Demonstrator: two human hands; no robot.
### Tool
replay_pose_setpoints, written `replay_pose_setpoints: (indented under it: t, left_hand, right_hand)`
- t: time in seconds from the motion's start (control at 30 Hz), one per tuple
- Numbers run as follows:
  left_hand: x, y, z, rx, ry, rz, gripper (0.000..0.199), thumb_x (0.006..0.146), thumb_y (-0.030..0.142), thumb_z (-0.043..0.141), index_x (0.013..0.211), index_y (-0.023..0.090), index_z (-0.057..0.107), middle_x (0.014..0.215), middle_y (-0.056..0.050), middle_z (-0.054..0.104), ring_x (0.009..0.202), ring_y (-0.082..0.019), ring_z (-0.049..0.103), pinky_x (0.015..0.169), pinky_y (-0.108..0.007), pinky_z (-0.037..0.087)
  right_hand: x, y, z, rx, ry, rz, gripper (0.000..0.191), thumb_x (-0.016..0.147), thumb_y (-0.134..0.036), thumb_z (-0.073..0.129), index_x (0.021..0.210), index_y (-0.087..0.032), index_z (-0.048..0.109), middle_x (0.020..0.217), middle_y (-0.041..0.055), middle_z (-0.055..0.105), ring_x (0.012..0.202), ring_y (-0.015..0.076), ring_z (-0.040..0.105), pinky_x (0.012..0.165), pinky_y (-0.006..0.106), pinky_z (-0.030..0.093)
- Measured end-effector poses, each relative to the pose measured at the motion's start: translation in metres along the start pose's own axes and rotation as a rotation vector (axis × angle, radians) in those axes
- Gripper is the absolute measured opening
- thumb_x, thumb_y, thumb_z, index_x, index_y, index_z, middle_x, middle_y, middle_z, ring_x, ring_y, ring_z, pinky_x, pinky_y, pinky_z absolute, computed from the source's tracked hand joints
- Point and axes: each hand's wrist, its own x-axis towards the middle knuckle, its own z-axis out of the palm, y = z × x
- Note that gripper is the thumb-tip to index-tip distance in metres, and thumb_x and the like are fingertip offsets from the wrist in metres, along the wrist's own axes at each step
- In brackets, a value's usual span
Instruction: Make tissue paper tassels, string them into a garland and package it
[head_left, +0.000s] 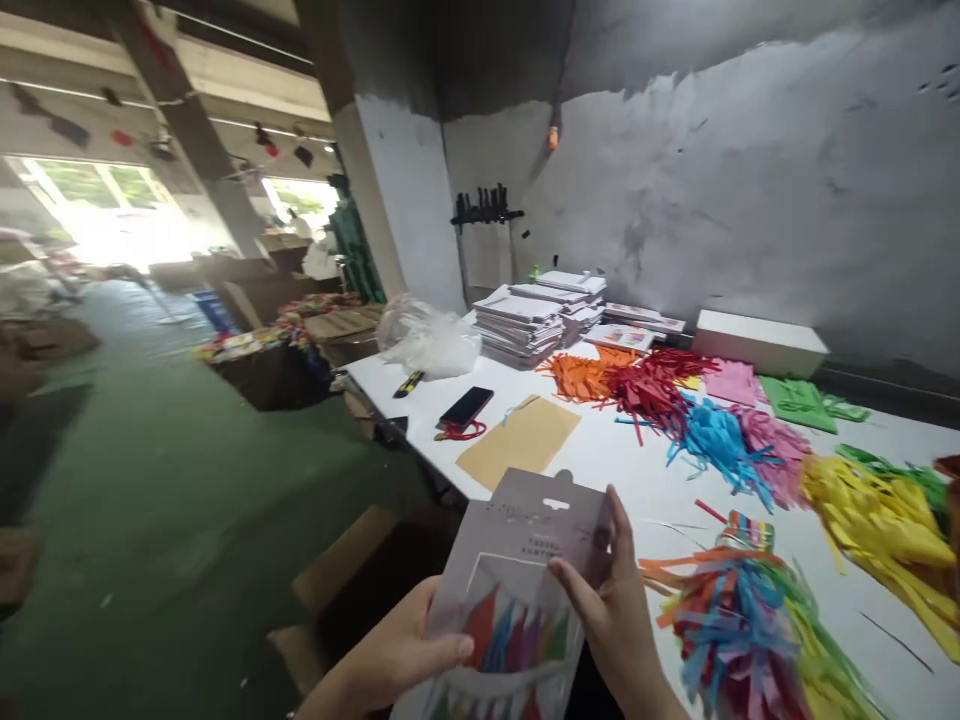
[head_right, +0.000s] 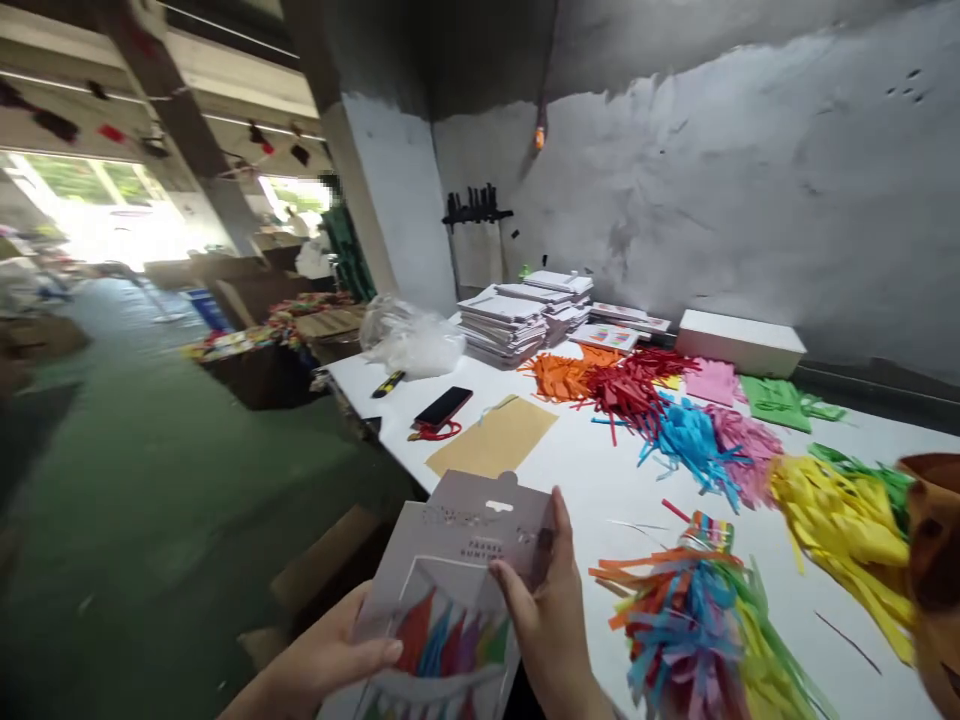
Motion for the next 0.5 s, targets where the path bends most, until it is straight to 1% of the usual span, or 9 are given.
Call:
replay_pose_setpoints:
  t: [0.07, 0.13, 0.2, 0.27, 0.33, 0.37, 0.4, 0.43, 0.5]
  left_hand:
    - [-0.020, -0.001, -0.005, -0.175, -0.053, 0.004, 0.055, 0.068, 0.035, 0.083, 0.117, 0.014, 0.071, 0.103, -0.013, 0.075, 0.097, -0.035, 0.069, 0.090, -0.043, 0.052]
    - [-0.035, -0.002, -0.013, -0.325, 0.003, 0.047, 0.056, 0.069, 0.035, 0.078, 0.120, 0.011, 0.070, 0.105, -0.015, 0.075, 0.099, -0.036, 0.069, 0.091, -0.043, 0.051]
    - [-0.043, -0.001, -0.022, -0.398, 0.072, 0.052, 0.049, 0.071, 0.028, 0.070, 0.115, 0.008, 0.072, 0.103, -0.016, 0.075, 0.099, -0.036, 0.069, 0.090, -0.041, 0.051]
    - [-0.044, 0.000, -0.032, -0.397, 0.100, 0.028, 0.043, 0.070, 0.021, 0.063, 0.109, 0.006, 0.075, 0.100, -0.016, 0.076, 0.098, -0.034, 0.069, 0.087, -0.039, 0.050]
    - [-0.042, 0.001, -0.042, -0.364, 0.117, 0.032, 0.041, 0.067, 0.018, 0.060, 0.102, 0.006, 0.077, 0.097, -0.016, 0.077, 0.094, -0.033, 0.070, 0.082, -0.036, 0.051]
    - [-0.041, 0.001, -0.047, -0.345, 0.134, 0.047, 0.040, 0.066, 0.017, 0.060, 0.100, 0.006, 0.078, 0.096, -0.015, 0.077, 0.092, -0.032, 0.070, 0.078, -0.034, 0.051]
    - [-0.040, 0.002, -0.052, -0.326, 0.154, 0.061, 0.040, 0.065, 0.016, 0.059, 0.099, 0.006, 0.078, 0.095, -0.014, 0.078, 0.090, -0.031, 0.070, 0.076, -0.033, 0.050]
    - [-0.039, 0.002, -0.056, -0.310, 0.175, 0.064, 0.040, 0.064, 0.015, 0.059, 0.098, 0.007, 0.079, 0.094, -0.014, 0.078, 0.087, -0.030, 0.070, 0.073, -0.032, 0.050]
    - [-0.039, 0.002, -0.065, -0.277, 0.221, 0.038, 0.040, 0.062, 0.015, 0.060, 0.097, 0.009, 0.079, 0.088, -0.011, 0.078, 0.079, -0.026, 0.070, 0.069, -0.030, 0.049]
  right_hand:
    - [-0.011, 0.011, 0.032, 0.046, -0.061, -0.002, 0.077, 0.089, -0.038, 0.068, 0.154, -0.026, 0.027, 0.157, 0.0125, 0.038, 0.143, 0.0302, 0.039, 0.112, 0.048, 0.042]
    - [-0.029, 0.023, 0.057, 0.070, -0.142, -0.041, 0.072, 0.090, -0.036, 0.067, 0.152, -0.026, 0.030, 0.154, 0.0134, 0.041, 0.142, 0.0307, 0.040, 0.112, 0.050, 0.041]
    - [-0.044, 0.033, 0.070, 0.036, -0.215, -0.100, 0.069, 0.091, -0.034, 0.066, 0.151, -0.027, 0.033, 0.149, 0.0148, 0.046, 0.137, 0.0319, 0.046, 0.108, 0.051, 0.045]
    - [-0.047, 0.036, 0.074, -0.098, -0.196, -0.198, 0.065, 0.091, -0.035, 0.066, 0.149, -0.027, 0.038, 0.150, 0.0163, 0.042, 0.136, 0.0355, 0.045, 0.104, 0.056, 0.047]
    - [-0.039, 0.032, 0.075, -0.261, -0.091, -0.364, 0.060, 0.090, -0.032, 0.068, 0.146, -0.029, 0.045, 0.157, 0.0159, 0.030, 0.140, 0.0387, 0.039, 0.102, 0.058, 0.046]
    - [-0.031, 0.027, 0.075, -0.332, -0.045, -0.480, 0.057, 0.090, -0.027, 0.068, 0.143, -0.030, 0.048, 0.158, 0.0144, 0.027, 0.140, 0.0388, 0.037, 0.103, 0.058, 0.045]
    - [-0.023, 0.022, 0.076, -0.382, -0.027, -0.605, 0.054, 0.090, -0.021, 0.068, 0.141, -0.031, 0.052, 0.156, 0.0131, 0.031, 0.139, 0.0372, 0.038, 0.104, 0.056, 0.043]
    - [-0.015, 0.015, 0.079, -0.403, -0.044, -0.723, 0.052, 0.091, -0.015, 0.065, 0.139, -0.031, 0.055, 0.150, 0.0122, 0.041, 0.135, 0.0341, 0.044, 0.103, 0.053, 0.043]
    - [0.000, 0.002, 0.090, -0.376, -0.146, -0.870, 0.047, 0.093, -0.006, 0.059, 0.134, -0.028, 0.060, 0.127, 0.0105, 0.061, 0.120, 0.0269, 0.055, 0.098, 0.045, 0.047]
